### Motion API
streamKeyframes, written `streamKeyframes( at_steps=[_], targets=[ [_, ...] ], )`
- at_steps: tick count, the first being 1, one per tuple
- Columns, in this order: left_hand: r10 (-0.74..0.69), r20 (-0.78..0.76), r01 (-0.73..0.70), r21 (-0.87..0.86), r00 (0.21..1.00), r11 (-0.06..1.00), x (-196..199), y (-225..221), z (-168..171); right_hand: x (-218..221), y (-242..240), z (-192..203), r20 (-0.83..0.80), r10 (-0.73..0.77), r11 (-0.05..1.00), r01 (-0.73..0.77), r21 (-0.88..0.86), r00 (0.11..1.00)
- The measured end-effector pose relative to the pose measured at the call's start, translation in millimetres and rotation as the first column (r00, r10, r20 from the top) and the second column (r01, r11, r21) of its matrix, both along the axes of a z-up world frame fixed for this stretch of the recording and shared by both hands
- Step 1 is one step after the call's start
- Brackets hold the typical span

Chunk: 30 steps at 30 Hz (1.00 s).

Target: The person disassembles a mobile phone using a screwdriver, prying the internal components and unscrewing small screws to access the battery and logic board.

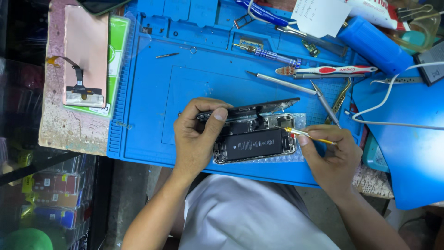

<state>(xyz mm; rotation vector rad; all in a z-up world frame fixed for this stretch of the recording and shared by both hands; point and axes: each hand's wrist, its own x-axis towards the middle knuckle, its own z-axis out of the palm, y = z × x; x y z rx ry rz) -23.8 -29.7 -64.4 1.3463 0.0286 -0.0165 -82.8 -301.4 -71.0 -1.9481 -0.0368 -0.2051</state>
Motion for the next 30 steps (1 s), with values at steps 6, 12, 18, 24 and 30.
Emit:
streamKeyframes(
  at_steps=[6, 12, 18, 24, 30],
  targets=[
    [-0.002, -0.023, 0.002, -0.017, 1.0, 1.0, 0.2, -0.6, -0.8, 3.8, 1.0, 1.1, 0.013, 0.024, 0.999, -0.023, -0.048, 1.0],
    [-0.005, -0.017, 0.005, -0.011, 1.0, 1.0, 0.8, -0.8, 0.5, 3.6, 1.4, -0.1, 0.011, 0.022, 0.999, -0.022, -0.029, 1.0],
    [-0.013, -0.008, 0.013, -0.028, 1.0, 1.0, 1.1, -0.4, 0.9, 1.9, -1.3, -2.6, 0.005, 0.02, 1.0, -0.02, 0.011, 1.0],
    [-0.015, -0.022, 0.015, -0.021, 1.0, 1.0, 0.7, -0.3, 1.3, -0.9, -2.6, -1.4, -0.054, -0.03, 0.998, 0.033, 0.047, 0.998],
    [-0.006, 0.003, 0.006, 0.008, 1.0, 1.0, 1.5, -0.3, -0.2, 2.6, -0.2, 3.1, -0.139, -0.063, 0.997, 0.058, -0.042, 0.988]
  ],
)
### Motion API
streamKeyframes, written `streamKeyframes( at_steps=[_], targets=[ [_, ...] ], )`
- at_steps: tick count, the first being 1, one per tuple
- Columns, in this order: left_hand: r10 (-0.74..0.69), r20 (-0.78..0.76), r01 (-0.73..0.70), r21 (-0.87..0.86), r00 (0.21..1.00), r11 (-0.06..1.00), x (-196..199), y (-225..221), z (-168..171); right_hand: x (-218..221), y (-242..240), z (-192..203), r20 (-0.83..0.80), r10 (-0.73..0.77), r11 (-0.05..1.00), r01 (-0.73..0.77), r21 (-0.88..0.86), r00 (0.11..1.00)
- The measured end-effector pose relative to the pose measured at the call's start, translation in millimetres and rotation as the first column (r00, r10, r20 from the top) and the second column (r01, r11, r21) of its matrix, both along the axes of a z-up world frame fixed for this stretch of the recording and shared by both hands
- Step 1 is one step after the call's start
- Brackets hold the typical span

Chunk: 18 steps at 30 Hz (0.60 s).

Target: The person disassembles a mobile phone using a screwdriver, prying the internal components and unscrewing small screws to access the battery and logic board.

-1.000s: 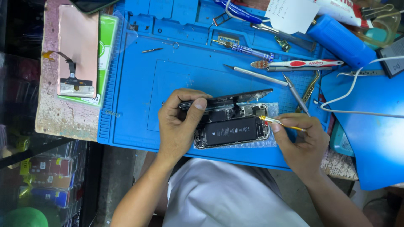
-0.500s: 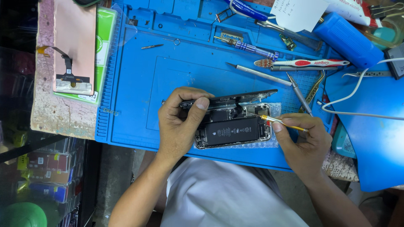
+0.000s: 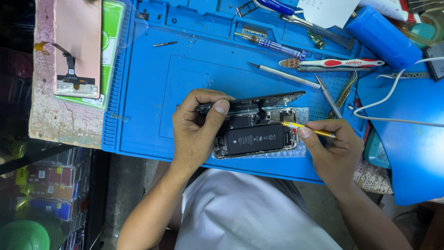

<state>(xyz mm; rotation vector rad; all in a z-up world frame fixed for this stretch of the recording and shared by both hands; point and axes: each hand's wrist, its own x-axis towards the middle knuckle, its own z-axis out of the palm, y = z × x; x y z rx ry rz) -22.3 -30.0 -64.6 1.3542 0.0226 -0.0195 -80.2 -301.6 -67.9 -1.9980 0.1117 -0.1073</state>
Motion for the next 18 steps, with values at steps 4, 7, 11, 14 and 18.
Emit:
streamKeyframes(
  at_steps=[4, 7, 11, 14, 18],
  targets=[
    [0.001, 0.001, -0.001, -0.016, 1.0, 1.0, -0.8, 0.1, -0.4, 3.8, 2.0, 1.5, -0.029, -0.003, 0.999, 0.004, 0.034, 1.0],
    [0.004, -0.005, -0.004, -0.02, 1.0, 1.0, -1.1, -0.2, -1.1, 5.8, 1.9, 0.1, 0.003, 0.017, 0.998, -0.017, 0.062, 1.0],
    [0.004, 0.001, -0.004, -0.022, 1.0, 1.0, -0.9, -0.3, -1.6, 4.7, 2.0, -1.0, -0.005, 0.01, 0.998, -0.009, 0.064, 1.0],
    [0.004, 0.016, -0.004, -0.01, 1.0, 1.0, -1.0, -0.3, -0.8, 5.1, 1.8, -0.8, -0.004, 0.013, 0.999, -0.013, 0.048, 1.0],
    [0.007, 0.007, -0.007, 0.016, 1.0, 1.0, -1.4, -0.3, -0.1, 5.4, 2.1, -0.7, -0.008, 0.02, 0.998, -0.019, 0.059, 1.0]
  ],
)
